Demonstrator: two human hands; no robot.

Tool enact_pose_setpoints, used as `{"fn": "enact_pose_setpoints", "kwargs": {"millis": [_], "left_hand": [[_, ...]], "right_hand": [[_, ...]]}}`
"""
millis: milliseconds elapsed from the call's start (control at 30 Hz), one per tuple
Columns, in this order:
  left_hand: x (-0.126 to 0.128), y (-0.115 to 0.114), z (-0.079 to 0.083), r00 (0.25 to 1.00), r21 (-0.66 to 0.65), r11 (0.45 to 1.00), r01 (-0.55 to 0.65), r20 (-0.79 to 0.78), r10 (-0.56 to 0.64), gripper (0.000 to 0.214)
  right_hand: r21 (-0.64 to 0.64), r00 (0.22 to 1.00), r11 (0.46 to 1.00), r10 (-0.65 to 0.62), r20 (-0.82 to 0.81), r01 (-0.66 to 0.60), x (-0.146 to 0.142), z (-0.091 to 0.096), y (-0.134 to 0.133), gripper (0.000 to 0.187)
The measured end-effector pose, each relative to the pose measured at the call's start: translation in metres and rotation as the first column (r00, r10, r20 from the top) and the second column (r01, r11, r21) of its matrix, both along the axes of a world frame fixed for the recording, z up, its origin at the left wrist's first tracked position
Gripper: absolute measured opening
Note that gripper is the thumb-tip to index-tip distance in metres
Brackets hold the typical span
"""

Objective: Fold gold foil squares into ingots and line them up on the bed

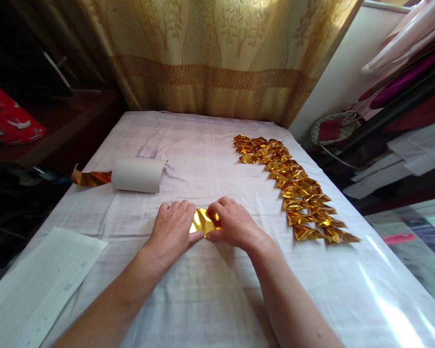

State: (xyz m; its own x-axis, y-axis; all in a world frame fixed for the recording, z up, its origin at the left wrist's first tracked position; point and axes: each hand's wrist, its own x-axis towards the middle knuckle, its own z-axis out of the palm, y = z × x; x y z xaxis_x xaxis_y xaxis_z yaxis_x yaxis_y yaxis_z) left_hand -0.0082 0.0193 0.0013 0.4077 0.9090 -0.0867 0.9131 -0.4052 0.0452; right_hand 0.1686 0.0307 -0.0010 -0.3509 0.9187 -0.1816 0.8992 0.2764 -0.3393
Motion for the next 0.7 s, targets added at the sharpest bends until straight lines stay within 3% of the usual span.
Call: {"fn": "enact_pose_setpoints", "kwargs": {"millis": [300, 500, 700], "left_hand": [[-0.001, 0.001, 0.0, 1.0, -0.001, 1.0, 0.002, 0.001, -0.002, 0.041], [-0.001, 0.0, 0.0, 1.0, 0.02, 1.0, 0.003, 0.021, -0.004, 0.037], [0.001, 0.0, 0.001, 1.0, 0.017, 1.0, 0.004, -0.018, -0.004, 0.043]], "right_hand": [[-0.103, 1.0, 0.995, 0.015, 0.026, -0.012, 0.014, 0.01, -0.002, 0.036], [-0.1, 1.0, 0.995, -0.003, -0.003, 0.002, 0.026, 0.008, 0.0, 0.042], [0.016, 0.945, 0.972, -0.225, -0.237, 0.235, 0.017, 0.002, 0.007, 0.017]]}}
